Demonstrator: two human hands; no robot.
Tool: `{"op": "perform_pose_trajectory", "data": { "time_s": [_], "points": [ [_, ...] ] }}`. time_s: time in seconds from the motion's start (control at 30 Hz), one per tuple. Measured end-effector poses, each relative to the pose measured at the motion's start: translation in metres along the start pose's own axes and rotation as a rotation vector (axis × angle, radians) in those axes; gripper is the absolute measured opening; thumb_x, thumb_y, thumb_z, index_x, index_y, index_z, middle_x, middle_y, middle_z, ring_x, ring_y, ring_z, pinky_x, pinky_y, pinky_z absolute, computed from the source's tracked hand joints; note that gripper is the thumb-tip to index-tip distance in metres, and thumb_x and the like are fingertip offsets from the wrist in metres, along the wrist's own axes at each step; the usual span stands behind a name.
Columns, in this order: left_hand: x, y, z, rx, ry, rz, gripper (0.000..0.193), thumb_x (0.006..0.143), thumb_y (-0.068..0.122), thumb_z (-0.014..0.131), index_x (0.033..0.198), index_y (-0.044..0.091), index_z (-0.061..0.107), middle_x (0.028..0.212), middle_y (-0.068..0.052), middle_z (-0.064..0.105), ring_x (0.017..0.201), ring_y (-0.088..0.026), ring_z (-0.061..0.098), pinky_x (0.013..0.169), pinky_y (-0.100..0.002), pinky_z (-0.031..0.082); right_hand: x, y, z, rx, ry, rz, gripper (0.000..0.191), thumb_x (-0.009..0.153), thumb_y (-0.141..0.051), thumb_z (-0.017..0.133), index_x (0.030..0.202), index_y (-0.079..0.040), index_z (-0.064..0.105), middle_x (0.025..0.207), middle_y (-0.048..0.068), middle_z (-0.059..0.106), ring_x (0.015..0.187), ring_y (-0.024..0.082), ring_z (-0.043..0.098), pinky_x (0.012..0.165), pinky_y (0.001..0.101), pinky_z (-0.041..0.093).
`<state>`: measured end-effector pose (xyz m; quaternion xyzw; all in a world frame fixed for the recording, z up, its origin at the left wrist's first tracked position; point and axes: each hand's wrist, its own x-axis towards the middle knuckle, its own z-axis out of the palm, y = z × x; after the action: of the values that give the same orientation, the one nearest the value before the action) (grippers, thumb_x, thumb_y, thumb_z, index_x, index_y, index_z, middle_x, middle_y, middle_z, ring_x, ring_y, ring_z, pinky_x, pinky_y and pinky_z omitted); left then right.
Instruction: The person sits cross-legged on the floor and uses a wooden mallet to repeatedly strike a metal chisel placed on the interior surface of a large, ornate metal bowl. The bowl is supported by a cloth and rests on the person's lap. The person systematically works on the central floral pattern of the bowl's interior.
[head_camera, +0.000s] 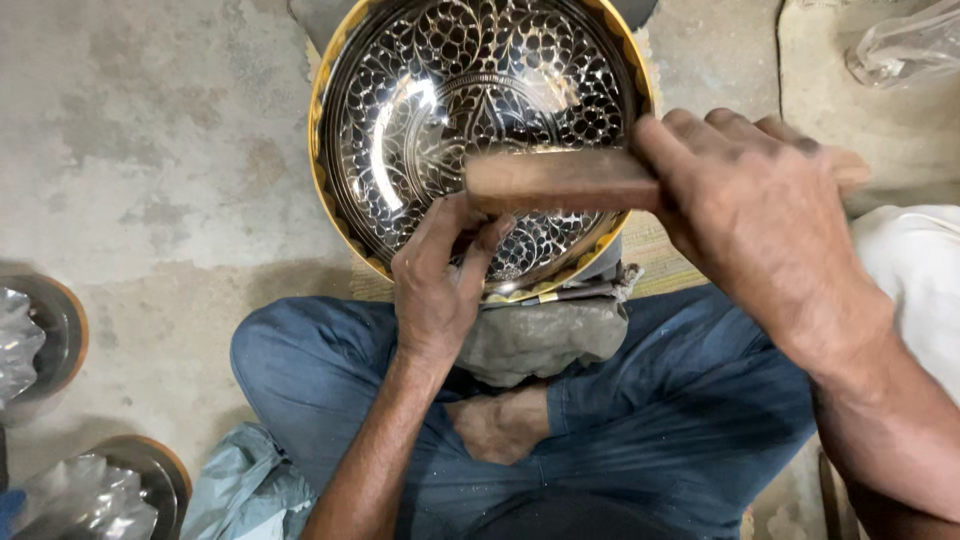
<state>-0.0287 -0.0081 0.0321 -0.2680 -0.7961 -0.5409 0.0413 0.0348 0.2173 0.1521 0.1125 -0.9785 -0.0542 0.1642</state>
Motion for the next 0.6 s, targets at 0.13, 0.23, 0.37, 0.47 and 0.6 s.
{"op": "perform_pose_trajectory", "data": {
  "time_s": [0.13, 0.23, 0.37, 0.47, 0.6],
  "points": [
    [-0.0002, 0.0009, 0.0000, -0.007, -0.005, -0.066, 0.023, 0.101, 0.021, 0.074, 0.118, 0.010, 0.064, 0.102, -0.004, 0.073, 0.090, -0.016, 0.078, 0.074, -0.031, 0.066, 0.0014, 0.0019, -0.0071, 0.103, -0.105, 0.129, 0.034, 0.083, -0.009, 0.082, 0.108, -0.003, 0.061, 0.085, 0.014, 0.070, 0.076, 0.029, 0.070, 0.067, 0.0423, 0.059],
    [0.0008, 0.0017, 0.0007, -0.051, 0.005, -0.079, 0.027, 0.099, 0.020, 0.073, 0.122, 0.008, 0.064, 0.104, -0.004, 0.074, 0.092, -0.017, 0.078, 0.075, -0.031, 0.066, 0.0046, 0.0048, -0.0098, 0.057, -0.118, 0.103, 0.032, 0.083, -0.009, 0.082, 0.107, -0.003, 0.061, 0.085, 0.012, 0.071, 0.077, 0.028, 0.071, 0.066, 0.0420, 0.059],
    [0.0016, 0.0027, 0.0000, -0.006, 0.010, -0.026, 0.025, 0.100, 0.019, 0.074, 0.120, 0.008, 0.065, 0.106, -0.005, 0.074, 0.093, -0.018, 0.078, 0.076, -0.032, 0.065, 0.0075, 0.0065, -0.0081, 0.278, -0.144, 0.198, 0.033, 0.086, -0.012, 0.080, 0.108, -0.002, 0.057, 0.080, 0.012, 0.068, 0.075, 0.027, 0.071, 0.065, 0.0414, 0.058],
    [0.0023, 0.0036, -0.0008, 0.029, 0.013, 0.008, 0.024, 0.100, 0.021, 0.075, 0.119, 0.009, 0.065, 0.104, -0.005, 0.073, 0.092, -0.017, 0.077, 0.076, -0.032, 0.064, 0.0066, 0.0058, -0.0050, 0.192, -0.110, 0.160, 0.032, 0.092, -0.015, 0.081, 0.108, -0.003, 0.057, 0.081, 0.012, 0.067, 0.076, 0.028, 0.070, 0.067, 0.0435, 0.057],
    [0.0009, 0.0056, -0.0018, 0.000, 0.013, -0.018, 0.026, 0.101, 0.020, 0.073, 0.122, 0.008, 0.066, 0.105, -0.006, 0.072, 0.091, -0.018, 0.076, 0.075, -0.033, 0.064, 0.0040, 0.0057, -0.0057, 0.199, -0.102, 0.146, 0.034, 0.088, -0.014, 0.083, 0.107, 0.000, 0.058, 0.080, 0.014, 0.068, 0.072, 0.031, 0.069, 0.062, 0.0443, 0.056]
  ]
}}
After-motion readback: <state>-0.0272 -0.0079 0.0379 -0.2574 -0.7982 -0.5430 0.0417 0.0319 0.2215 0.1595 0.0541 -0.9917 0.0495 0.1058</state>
